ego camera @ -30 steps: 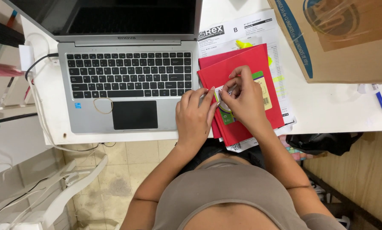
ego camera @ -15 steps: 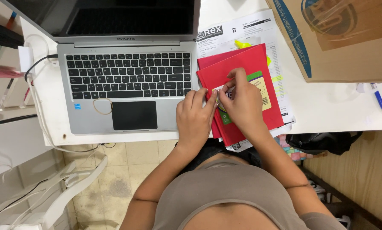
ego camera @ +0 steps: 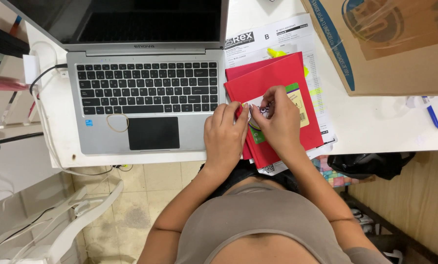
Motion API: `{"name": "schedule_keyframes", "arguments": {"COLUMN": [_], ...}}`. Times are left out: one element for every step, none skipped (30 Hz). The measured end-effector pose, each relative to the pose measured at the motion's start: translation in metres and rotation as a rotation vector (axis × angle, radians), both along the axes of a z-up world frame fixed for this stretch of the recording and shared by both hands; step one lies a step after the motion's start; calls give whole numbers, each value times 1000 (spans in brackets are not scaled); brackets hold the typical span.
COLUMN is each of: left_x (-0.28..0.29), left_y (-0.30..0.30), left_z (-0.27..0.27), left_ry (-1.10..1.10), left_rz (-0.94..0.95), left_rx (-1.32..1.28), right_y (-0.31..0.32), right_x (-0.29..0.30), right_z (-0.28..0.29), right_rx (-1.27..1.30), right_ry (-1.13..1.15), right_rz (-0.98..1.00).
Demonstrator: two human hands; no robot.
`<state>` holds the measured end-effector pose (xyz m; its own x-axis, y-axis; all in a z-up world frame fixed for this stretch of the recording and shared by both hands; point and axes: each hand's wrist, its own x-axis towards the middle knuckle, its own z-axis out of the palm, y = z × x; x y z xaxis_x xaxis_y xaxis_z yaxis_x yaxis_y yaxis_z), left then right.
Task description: The person writes on labels, attaches them to notebooks, and then places the notebooks on a photocopier to scan or copy them.
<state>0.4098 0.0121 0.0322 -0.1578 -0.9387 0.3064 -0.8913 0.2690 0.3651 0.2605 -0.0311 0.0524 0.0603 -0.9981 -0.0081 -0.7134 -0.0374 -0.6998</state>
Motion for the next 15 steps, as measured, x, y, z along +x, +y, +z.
{"name": "schedule_keyframes", "arguments": {"left_x": [0,0,-1,-1,-2,-2,-2,-1,-1,-3,-5,-7,-8,-10,-13], "left_y": [0,0,-1,-1,-1,-1,-2,-4,-5,-4,-3,-4,-1,0,2], "left_z": [-1,-2,-3,-4,-5,-6,-2,1,5,5,7,7,10,13,16], "left_ry": [-1,-13,-24,-24,-23,-22,-23,-34,-44,-46,-43,-39,-40,-49,-57], "left_rz": [0,-18,-35,-37,-44,-49,-49,-66,-83,-82,-43,-4,-5,31,68], "left_rx": [0,16,31,30,18,5,4,-22,-48,-48,-36,-28,-31,-11,9], "right_y": [0,-1,-1,-1,-2,-2,-2,-2,-2,-2,-2,-3,-1,1,2], "right_x": [-1,-2,-4,-3,-3,-3,-4,-4,-5,-6,-8,-10,-13,-16,-20], "right_z": [2,4,5,5,5,5,5,5,4,2,1,-1,-1,-2,-3], "right_rx": [0,17,33,32,34,35,34,25,15,15,-5,-28,-31,-32,-32], "right_ry": [-1,-32,-62,-62,-64,-67,-68,-104,-140,-142,-157,-172,-173,-223,-273], "right_rz": [0,-5,-8,-11,-14,-14,-14,-21,-27,-26,-31,-37,-37,-51,-65]}}
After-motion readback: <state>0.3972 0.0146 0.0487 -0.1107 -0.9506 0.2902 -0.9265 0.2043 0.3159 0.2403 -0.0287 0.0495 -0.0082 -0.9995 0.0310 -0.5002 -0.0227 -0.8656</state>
